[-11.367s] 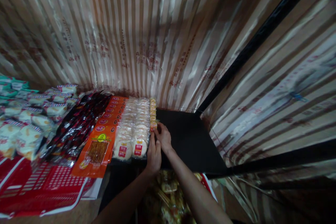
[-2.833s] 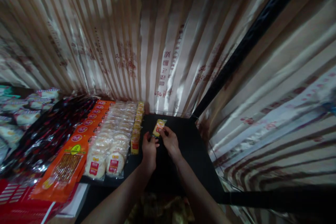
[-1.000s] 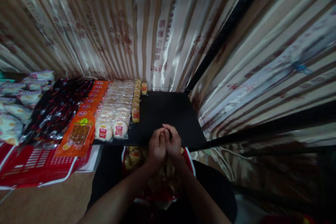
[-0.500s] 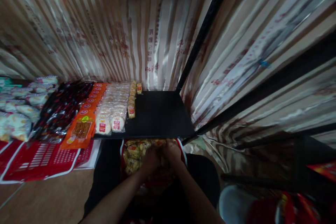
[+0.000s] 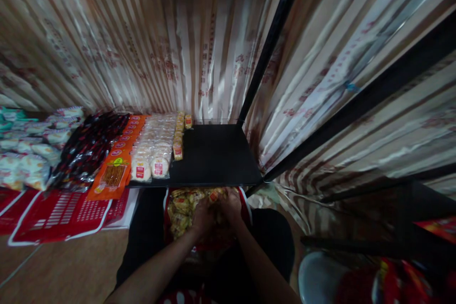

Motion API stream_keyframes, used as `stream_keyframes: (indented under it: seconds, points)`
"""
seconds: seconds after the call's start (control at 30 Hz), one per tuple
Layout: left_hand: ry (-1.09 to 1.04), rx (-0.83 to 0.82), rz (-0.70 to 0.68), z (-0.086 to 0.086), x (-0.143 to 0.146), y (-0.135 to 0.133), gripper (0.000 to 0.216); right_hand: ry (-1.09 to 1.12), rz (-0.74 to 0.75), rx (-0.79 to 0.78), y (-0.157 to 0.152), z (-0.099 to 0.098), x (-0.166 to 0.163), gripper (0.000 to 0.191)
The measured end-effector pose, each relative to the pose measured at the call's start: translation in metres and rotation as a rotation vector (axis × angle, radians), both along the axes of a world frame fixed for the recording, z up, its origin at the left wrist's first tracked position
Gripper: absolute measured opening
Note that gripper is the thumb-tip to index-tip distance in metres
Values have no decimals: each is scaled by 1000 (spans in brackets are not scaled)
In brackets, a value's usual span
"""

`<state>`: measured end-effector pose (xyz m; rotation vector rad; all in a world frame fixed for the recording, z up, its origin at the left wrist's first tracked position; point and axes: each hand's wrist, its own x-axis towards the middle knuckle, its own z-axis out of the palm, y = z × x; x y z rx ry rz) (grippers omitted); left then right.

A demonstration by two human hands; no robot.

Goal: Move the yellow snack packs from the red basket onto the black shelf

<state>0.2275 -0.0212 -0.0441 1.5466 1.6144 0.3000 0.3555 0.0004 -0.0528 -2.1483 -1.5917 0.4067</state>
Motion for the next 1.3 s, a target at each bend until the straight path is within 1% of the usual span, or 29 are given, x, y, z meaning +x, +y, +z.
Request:
stream_keyframes:
  seconds: [0.07,0.13,0.23,0.33,0.47,0.6,0.67,0.8,0.87,0.97,1.1,1.2,1.3]
  points:
    - [-14,46,59,0,-3,-2,56,102,-8,62,-6,3,-6,30]
    - [-41,64,77,1,-7,-3,57,192,16,143,-14,5,-11,31]
    - [-108,103,58,4,-15,-2,55,281,117,233,-25,10,-19,31]
    - [-178,137,17,11,-22,-1,49,351,217,241,-33,23,-23,30]
    - [-220,157,22,31,-29,1,43,421,250,219,-32,49,-22,35]
    - [-315,296,64,53,-32,8,38,489,167,219,-21,68,-19,45]
    - [-320,326,109,63,-32,18,39,535,154,198,-13,74,-20,44]
    - [-298,316,157,81,-33,42,34,660,227,133,6,86,-25,34]
    - [-302,323,161,91,-34,53,32,704,245,145,18,91,-29,34]
    - [-314,352,198,101,-34,67,38,729,249,198,41,92,-32,36]
    - [-276,452,304,105,-26,80,47,686,227,231,79,83,-34,33]
    - [-290,493,298,103,-19,91,46,627,226,225,110,78,-37,31]
    - [-289,450,293,101,-15,110,46,576,194,219,141,77,-44,31]
